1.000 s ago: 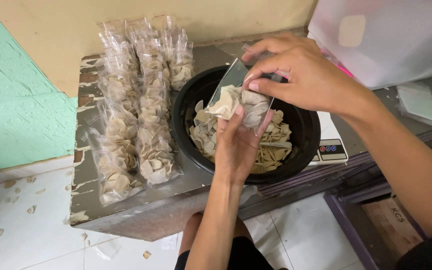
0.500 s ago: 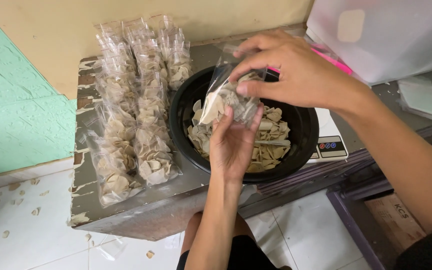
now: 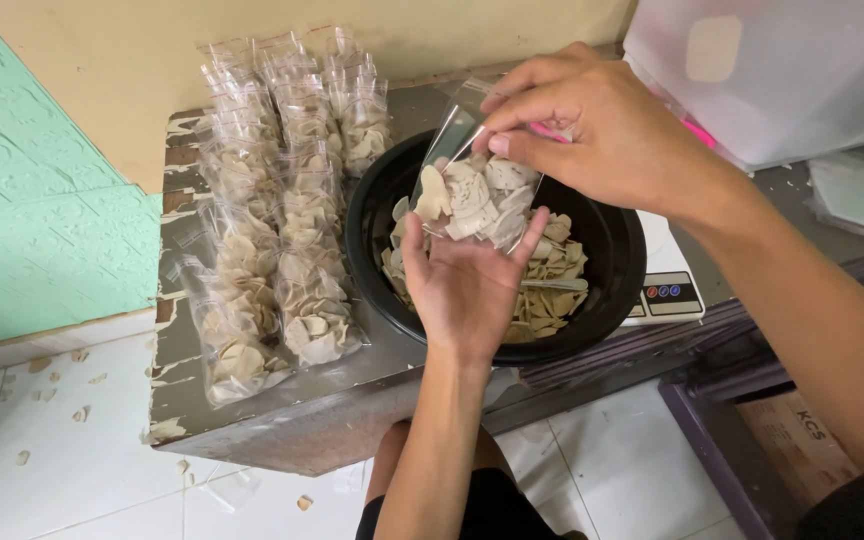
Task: Filling small plastic bags with chips from a large bowl and weighing them on a digital scale.
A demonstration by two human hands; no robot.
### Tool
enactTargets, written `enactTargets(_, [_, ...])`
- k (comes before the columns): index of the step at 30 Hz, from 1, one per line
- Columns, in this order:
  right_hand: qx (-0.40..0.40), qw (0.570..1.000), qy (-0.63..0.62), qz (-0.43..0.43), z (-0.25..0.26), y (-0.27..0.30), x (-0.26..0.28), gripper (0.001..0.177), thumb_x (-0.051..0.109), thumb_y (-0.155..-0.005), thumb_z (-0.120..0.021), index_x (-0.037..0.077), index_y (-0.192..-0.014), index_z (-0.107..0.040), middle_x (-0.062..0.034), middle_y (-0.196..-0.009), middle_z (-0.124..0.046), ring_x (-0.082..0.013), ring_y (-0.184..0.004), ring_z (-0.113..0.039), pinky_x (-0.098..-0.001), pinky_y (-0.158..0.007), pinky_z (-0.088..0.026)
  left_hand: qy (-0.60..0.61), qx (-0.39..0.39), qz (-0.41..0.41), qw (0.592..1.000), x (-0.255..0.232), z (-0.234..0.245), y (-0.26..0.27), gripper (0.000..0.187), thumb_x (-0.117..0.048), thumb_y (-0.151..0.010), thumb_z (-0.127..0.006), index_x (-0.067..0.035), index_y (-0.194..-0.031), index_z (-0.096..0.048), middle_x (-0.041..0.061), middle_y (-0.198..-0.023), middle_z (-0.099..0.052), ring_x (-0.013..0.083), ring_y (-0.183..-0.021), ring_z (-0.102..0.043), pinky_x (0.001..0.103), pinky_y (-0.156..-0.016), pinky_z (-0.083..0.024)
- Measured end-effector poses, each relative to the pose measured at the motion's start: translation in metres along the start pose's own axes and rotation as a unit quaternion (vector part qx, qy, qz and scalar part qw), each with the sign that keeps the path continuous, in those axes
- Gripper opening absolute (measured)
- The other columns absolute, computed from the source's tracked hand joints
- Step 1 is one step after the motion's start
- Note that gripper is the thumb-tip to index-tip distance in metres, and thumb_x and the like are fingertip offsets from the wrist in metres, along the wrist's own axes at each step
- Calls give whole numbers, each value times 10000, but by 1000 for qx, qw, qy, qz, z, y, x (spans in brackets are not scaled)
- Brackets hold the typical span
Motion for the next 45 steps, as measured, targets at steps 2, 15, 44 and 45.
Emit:
enactTargets(2, [8, 1000, 6, 26, -1, 1, 1, 184, 159, -978, -693, 126, -1137, -780, -80, -1269, -704, -324, -1219, -554, -543, -1023, -373, -29, -171, -16, 985, -1, 4, -4, 530, -494, -931, -662, -259, -1395, -561, 100, -1475, -569, 300, -1378, -523, 635, -1135, -405])
enactTargets(15, [45, 999, 17, -12, -2, -5, 7, 455, 515, -947, -591, 211, -1262, -711, -96, -1350, -652, -313, -1295, -530, -622, -1073, -264, -31, -50, -4, 998, -3, -6, 0, 503, -523, -1076, -507, -304, -1527, -469, 72, -1576, -483, 232, -1481, -415, 711, -1198, -238])
enactTargets(44, [-52, 919, -35, -389, 41, 42, -47, 149, 195, -1082, -624, 148, -1131, -757, -16, -966, -748, -89, -539, -404, -216, -468, -294, -151, -513, -47, 844, -10, 22, 6, 571, -425, -951, -421, -223, -1472, -537, 2, -1594, -502, 219, -1516, -425, 471, -1188, -319])
enactTargets(45, [-53, 917, -35, -393, 43, 53, -75, 149, 195, -1082, -624, 148, -1131, -757, -16, -966, -748, -89, -539, -404, -216, -468, -294, -152, -514, -43, 843, -9, 21, 6, 571, -425, -951, -421, -223, -1472, -537, 2, -1594, -502, 219, -1516, -425, 471, -1188, -319])
Point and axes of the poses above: each hand's wrist, its own y-axis away from the middle knuckle, its own z-axis out of the back of the hand, x = y × z, the point moved 3 cm from there along -y, towards the middle knuckle
